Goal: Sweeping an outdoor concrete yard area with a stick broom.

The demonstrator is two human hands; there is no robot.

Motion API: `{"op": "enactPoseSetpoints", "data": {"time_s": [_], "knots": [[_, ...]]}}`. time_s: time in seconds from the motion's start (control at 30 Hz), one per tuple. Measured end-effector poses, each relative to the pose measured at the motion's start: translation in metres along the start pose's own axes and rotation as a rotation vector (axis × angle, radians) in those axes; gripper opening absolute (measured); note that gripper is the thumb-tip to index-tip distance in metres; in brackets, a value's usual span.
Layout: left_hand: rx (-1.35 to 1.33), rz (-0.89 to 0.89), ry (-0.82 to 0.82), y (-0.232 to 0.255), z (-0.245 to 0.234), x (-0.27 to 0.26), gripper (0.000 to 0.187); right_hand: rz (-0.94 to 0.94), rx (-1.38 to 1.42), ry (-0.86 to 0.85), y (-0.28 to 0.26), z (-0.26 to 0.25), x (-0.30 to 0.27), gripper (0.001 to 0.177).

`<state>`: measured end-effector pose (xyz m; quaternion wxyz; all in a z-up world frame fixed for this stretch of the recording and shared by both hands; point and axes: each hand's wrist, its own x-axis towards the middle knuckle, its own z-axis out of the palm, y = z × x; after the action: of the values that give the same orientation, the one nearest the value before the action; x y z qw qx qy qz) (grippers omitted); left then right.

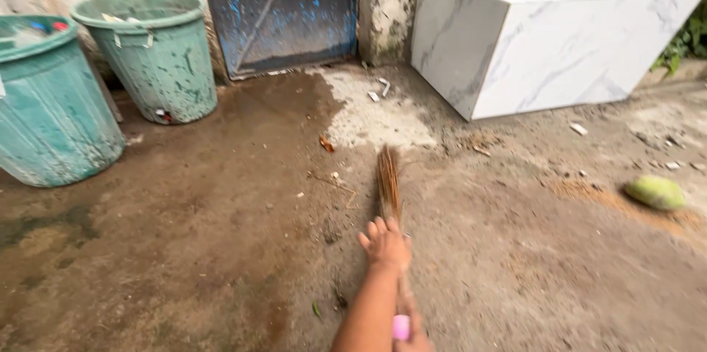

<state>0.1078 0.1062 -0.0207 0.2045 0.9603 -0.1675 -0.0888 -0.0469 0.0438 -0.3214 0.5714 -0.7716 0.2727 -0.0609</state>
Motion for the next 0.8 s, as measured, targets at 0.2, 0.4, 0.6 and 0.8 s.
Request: {"op": "enactPoseSetpoints", "data": {"time_s": [0.2, 0.4, 0.6, 0.8], "knots": [[-0.018, 0.051, 0.033, -0.003, -0.002, -0.004, 0.057, -0.328, -0.046, 0.242, -0.002, -0.169, 0.048, 0.107], [-0.008, 0.042, -0.023, -0.027, -0.009, -0.004, 0.056, -0.473, -0.172, 0.582, 0.048, -0.299, 0.096, 0.103], [0.000, -0.020, -0.053, -0.029, -0.009, 0.007, 0.056, -0.190, -0.039, 0.184, 0.051, -0.350, 0.123, 0.103], [-0.033, 0.083, -0.051, 0.039, -0.002, 0.038, 0.059, 0.263, -0.155, 0.071, -0.172, -0.434, 0.018, 0.102]]}}
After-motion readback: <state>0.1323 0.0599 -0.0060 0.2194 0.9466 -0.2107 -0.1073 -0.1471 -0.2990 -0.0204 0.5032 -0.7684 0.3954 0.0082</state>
